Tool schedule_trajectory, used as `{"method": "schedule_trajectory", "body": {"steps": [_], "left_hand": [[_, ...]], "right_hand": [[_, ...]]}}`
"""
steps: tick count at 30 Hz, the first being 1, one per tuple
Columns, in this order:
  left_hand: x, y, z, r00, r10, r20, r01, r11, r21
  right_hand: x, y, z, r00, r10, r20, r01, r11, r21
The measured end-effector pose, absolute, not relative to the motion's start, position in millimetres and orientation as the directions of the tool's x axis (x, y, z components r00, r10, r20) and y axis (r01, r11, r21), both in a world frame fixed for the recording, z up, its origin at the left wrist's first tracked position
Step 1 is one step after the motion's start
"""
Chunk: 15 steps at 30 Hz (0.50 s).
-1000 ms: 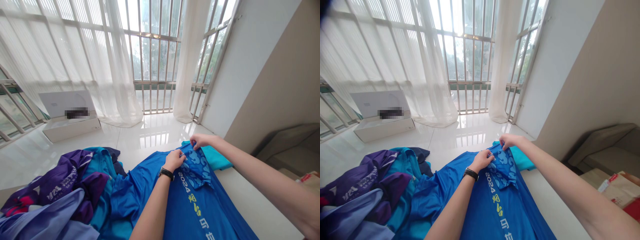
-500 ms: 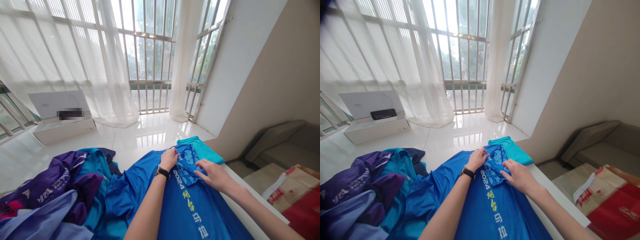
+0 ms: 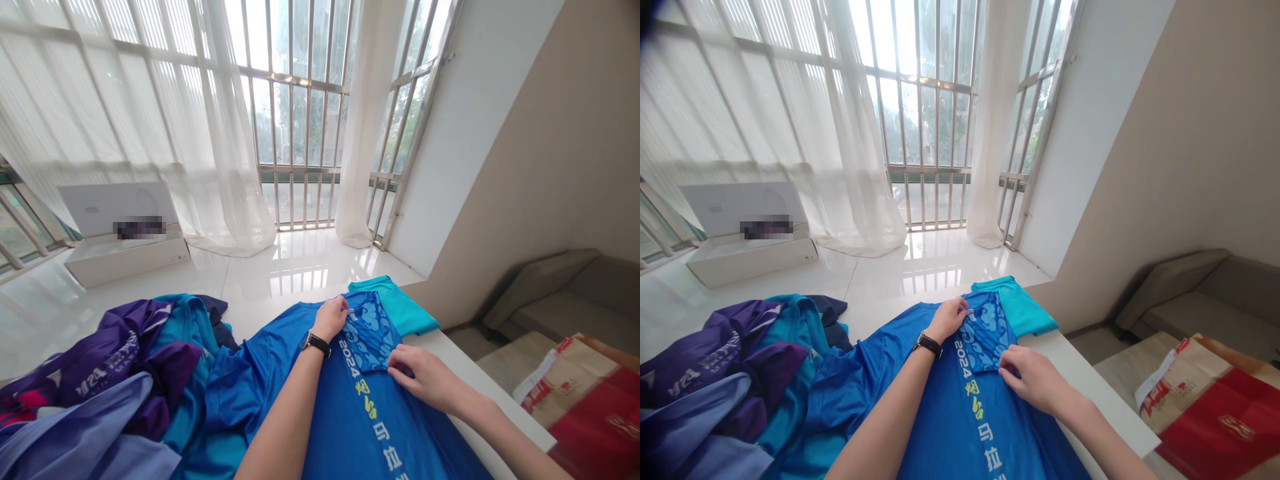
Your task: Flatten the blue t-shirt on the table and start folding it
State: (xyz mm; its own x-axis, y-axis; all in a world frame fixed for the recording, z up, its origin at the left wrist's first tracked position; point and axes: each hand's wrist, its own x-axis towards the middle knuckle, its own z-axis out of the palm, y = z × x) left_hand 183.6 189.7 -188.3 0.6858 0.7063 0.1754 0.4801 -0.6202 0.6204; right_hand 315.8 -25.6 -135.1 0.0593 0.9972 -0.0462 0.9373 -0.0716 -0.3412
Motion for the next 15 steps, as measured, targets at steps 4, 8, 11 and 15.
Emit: {"method": "schedule_trajectory", "body": {"steps": [4,8,11,15], "left_hand": [[184.1,190.3,-188.6,0.696,0.693,0.185,0.480,-0.641,0.599],[182.6,191.4,-184.5,0.723,0.668,0.177,0.490,-0.675,0.551],[176.4,189.8,-175.0,0.750,0.644,0.152,0.504,-0.705,0.498],[154.5,178.7,-152.4,0.783,0.618,0.076,0.544,-0.738,0.399]], "right_hand": [[305.0,4.0,-134.7,0.077,0.993,0.087,0.926,-0.039,-0.376],[287.6,35.3,-168.5,0.156,0.962,0.225,0.955,-0.089,-0.281],[278.3,48.1,-199.9,0.248,0.945,0.215,0.963,-0.215,-0.165],[275.7,54.0,-218.8,0.307,0.947,0.095,0.951,-0.302,-0.063]]}}
